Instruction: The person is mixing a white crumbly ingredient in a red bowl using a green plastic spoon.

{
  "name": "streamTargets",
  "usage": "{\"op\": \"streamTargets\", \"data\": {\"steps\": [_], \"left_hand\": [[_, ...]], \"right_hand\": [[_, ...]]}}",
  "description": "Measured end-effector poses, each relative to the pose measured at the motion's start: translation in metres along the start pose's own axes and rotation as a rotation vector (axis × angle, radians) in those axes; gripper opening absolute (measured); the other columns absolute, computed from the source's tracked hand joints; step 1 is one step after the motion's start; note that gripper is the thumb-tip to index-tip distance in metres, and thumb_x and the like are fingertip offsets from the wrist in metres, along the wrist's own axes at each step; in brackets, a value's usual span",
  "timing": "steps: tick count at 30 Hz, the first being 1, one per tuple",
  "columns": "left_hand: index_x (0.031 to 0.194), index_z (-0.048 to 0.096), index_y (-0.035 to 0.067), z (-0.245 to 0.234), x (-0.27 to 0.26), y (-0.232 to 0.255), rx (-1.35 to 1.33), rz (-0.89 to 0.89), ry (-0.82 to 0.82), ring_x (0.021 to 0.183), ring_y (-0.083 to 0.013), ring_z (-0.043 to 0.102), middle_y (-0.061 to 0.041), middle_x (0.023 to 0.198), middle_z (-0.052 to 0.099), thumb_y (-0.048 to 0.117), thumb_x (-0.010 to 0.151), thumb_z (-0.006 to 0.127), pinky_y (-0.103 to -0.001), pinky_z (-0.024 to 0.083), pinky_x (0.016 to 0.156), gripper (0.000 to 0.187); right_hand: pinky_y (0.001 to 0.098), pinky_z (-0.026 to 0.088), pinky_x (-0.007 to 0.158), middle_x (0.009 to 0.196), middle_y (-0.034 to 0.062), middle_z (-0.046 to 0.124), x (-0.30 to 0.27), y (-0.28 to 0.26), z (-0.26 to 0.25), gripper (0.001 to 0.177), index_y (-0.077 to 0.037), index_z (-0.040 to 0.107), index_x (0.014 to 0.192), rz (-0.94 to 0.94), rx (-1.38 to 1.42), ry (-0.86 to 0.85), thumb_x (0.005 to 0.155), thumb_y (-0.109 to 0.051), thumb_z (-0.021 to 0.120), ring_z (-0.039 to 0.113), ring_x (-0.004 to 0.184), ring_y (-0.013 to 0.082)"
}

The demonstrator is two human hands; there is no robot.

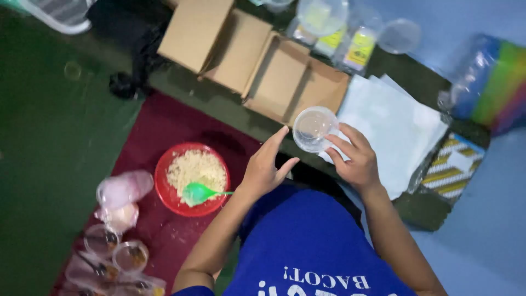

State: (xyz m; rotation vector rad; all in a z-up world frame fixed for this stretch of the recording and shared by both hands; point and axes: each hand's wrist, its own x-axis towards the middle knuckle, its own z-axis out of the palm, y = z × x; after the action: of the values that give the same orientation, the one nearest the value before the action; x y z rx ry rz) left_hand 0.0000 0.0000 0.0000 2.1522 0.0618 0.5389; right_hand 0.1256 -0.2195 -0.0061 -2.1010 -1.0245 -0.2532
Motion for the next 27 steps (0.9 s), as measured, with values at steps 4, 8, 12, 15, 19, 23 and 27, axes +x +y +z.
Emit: {"op": "streamTargets", "data": {"steps": [4, 8, 12, 15, 19, 23, 27], "left_hand": [[0.15, 0.047, 0.0, -0.013, -0.021, 0.005, -0.008, -0.104, 0.06, 0.129, -0.0334, 0.061, -0.02, 0.14, 0.061, 0.014, 0.089, 0.08, -0.045, 0.052, 0.106, 0.071], [0.149, 0.047, -0.001, -0.022, -0.04, 0.01, 0.016, -0.176, 0.11, 0.127, -0.0341, 0.063, -0.021, 0.138, 0.062, 0.013, 0.09, 0.079, -0.045, 0.053, 0.106, 0.069], [0.145, 0.055, 0.007, -0.025, -0.065, 0.004, 0.123, -0.221, 0.141, 0.121, -0.0283, 0.067, -0.013, 0.13, 0.068, 0.021, 0.09, 0.081, -0.041, 0.054, 0.106, 0.063], [0.132, 0.067, 0.006, -0.037, -0.084, 0.001, 0.197, -0.181, 0.185, 0.116, -0.0322, 0.069, -0.015, 0.121, 0.072, 0.016, 0.092, 0.079, -0.043, 0.054, 0.103, 0.043], [0.125, 0.07, 0.005, -0.06, -0.112, 0.021, 0.302, -0.26, 0.236, 0.112, -0.0343, 0.07, -0.016, 0.117, 0.073, 0.016, 0.094, 0.078, -0.046, 0.053, 0.102, 0.034], [0.128, 0.07, 0.007, -0.074, -0.143, 0.066, 0.357, -0.419, 0.306, 0.115, -0.0344, 0.069, -0.015, 0.119, 0.073, 0.016, 0.096, 0.077, -0.047, 0.053, 0.101, 0.034], [0.131, 0.071, 0.015, -0.061, -0.178, 0.097, 0.387, -0.573, 0.393, 0.117, -0.0278, 0.069, -0.005, 0.122, 0.073, 0.018, 0.098, 0.076, -0.041, 0.053, 0.102, 0.033]], "right_hand": [[0.0479, 0.054, 0.099, 0.124, 0.0188, 0.069, 0.017, -0.027, 0.009, 0.027, -0.01, 0.079, 0.116, -0.076, 0.07, -0.115, 0.09, -0.013, 0.083, 0.067, 0.118, 0.0388], [0.0489, 0.055, 0.097, 0.121, 0.0205, 0.069, 0.025, -0.039, 0.015, 0.029, -0.007, 0.078, 0.118, -0.126, 0.131, -0.228, 0.09, -0.009, 0.083, 0.068, 0.113, 0.0406], [0.0485, 0.055, 0.095, 0.123, 0.0211, 0.068, 0.029, -0.039, 0.023, 0.028, -0.006, 0.077, 0.12, -0.203, 0.191, -0.298, 0.093, -0.01, 0.082, 0.067, 0.113, 0.0411], [0.0494, 0.055, 0.096, 0.125, 0.0226, 0.068, 0.038, -0.049, 0.022, 0.027, -0.003, 0.077, 0.12, -0.251, 0.246, -0.365, 0.094, -0.007, 0.082, 0.067, 0.114, 0.0415], [0.0487, 0.055, 0.098, 0.126, 0.0218, 0.068, 0.036, -0.043, 0.026, 0.025, -0.001, 0.078, 0.12, -0.331, 0.336, -0.443, 0.096, -0.007, 0.081, 0.067, 0.114, 0.0403], [0.0503, 0.054, 0.1, 0.13, 0.0228, 0.066, 0.024, -0.033, 0.028, 0.027, -0.002, 0.076, 0.122, -0.417, 0.376, -0.498, 0.096, -0.007, 0.083, 0.065, 0.119, 0.0416], [0.0508, 0.052, 0.103, 0.129, 0.0218, 0.066, 0.015, -0.038, 0.031, 0.028, -0.003, 0.076, 0.122, -0.424, 0.422, -0.587, 0.095, -0.005, 0.083, 0.064, 0.121, 0.0401]]}}
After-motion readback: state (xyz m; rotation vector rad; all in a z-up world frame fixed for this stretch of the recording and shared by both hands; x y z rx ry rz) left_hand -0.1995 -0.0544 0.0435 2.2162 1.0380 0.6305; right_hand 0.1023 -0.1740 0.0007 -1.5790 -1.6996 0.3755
